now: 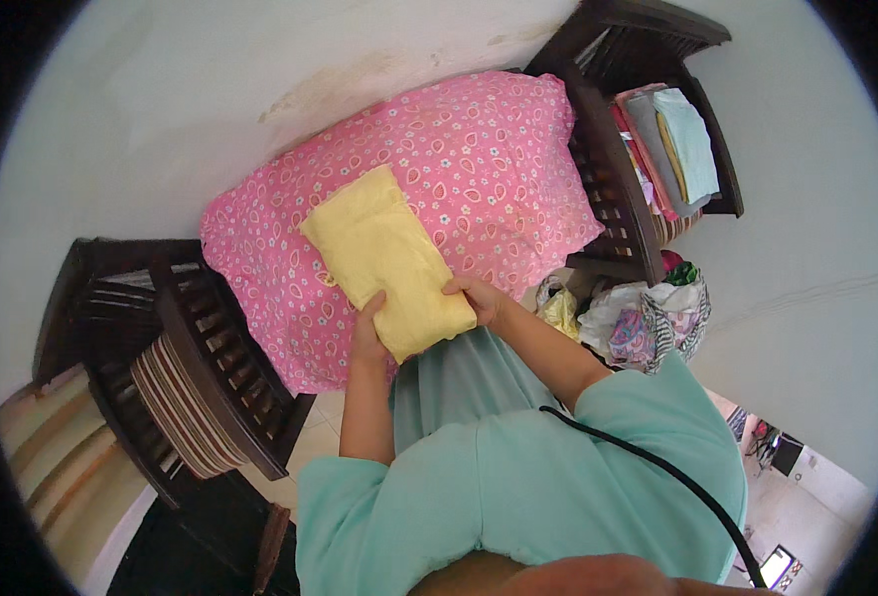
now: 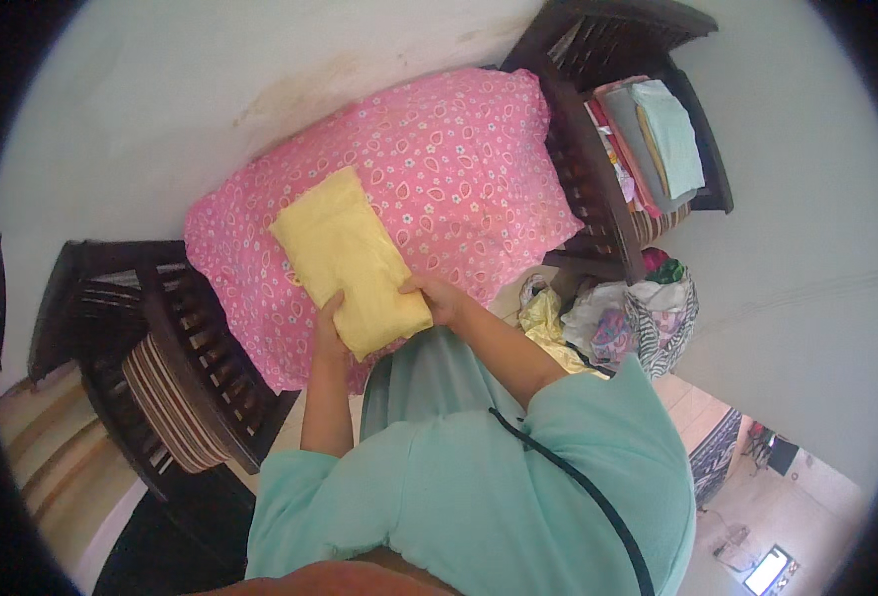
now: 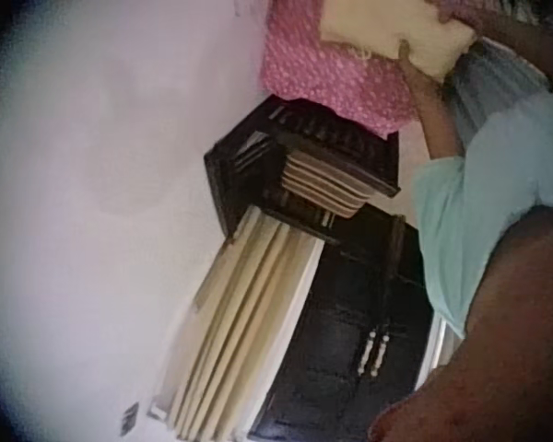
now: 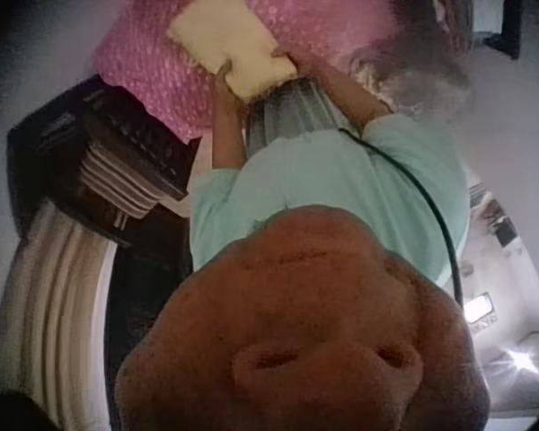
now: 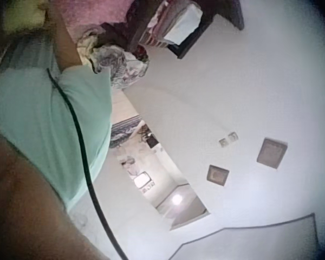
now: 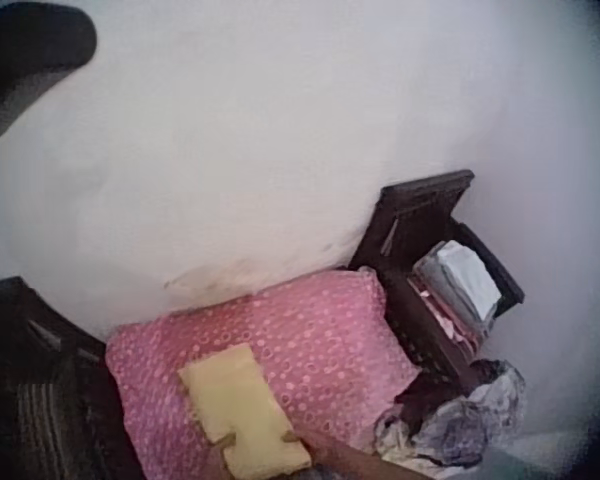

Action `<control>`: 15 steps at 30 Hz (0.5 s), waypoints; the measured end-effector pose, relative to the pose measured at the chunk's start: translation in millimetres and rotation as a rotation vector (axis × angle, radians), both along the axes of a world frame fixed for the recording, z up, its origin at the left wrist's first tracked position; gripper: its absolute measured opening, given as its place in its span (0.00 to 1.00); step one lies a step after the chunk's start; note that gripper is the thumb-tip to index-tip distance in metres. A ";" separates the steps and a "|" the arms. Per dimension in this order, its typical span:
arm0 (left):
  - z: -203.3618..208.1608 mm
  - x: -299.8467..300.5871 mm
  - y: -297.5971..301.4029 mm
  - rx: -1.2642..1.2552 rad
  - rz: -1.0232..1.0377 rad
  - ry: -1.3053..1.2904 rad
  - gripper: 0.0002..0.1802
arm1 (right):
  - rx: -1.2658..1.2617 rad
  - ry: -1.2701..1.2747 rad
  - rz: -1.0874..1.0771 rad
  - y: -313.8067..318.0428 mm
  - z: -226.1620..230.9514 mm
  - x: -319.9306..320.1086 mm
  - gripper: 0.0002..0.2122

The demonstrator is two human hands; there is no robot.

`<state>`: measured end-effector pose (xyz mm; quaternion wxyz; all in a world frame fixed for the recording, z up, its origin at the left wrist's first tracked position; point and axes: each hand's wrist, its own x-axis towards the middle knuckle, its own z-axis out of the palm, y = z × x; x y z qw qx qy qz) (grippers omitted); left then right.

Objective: The person folds several pieces of clothing on a table, including a yellow cloth, a zebra-patterned cloth, and a patterned cloth. The folded items are stacked on the table.

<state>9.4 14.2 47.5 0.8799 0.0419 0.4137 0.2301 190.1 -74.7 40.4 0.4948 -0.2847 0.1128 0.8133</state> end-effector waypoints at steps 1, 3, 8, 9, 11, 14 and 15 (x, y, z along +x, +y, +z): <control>1.7 -1.5 1.7 0.050 -0.041 0.020 0.29 | 0.028 -0.016 -0.014 -1.1 2.9 3.6 0.25; 7.2 -1.0 5.9 0.145 -0.132 0.072 0.29 | 0.070 0.026 -0.092 1.0 20.4 6.0 0.24; 55.0 15.0 18.0 0.258 -0.317 0.021 0.30 | 0.149 0.195 -0.316 13.5 45.6 7.0 0.25; 60.8 18.6 18.9 0.291 -0.374 0.021 0.30 | 0.156 0.190 -0.352 13.2 49.6 8.3 0.25; 69.2 26.8 20.5 0.356 -0.490 0.026 0.28 | 0.171 0.185 -0.424 9.5 56.7 13.1 0.24; 84.3 42.6 23.2 0.325 -0.636 0.066 0.28 | 0.136 -0.067 -0.341 -7.1 47.7 29.8 0.26; 82.7 45.3 24.9 0.273 -0.642 0.030 0.28 | 0.132 -0.071 -0.324 -9.1 50.9 36.4 0.25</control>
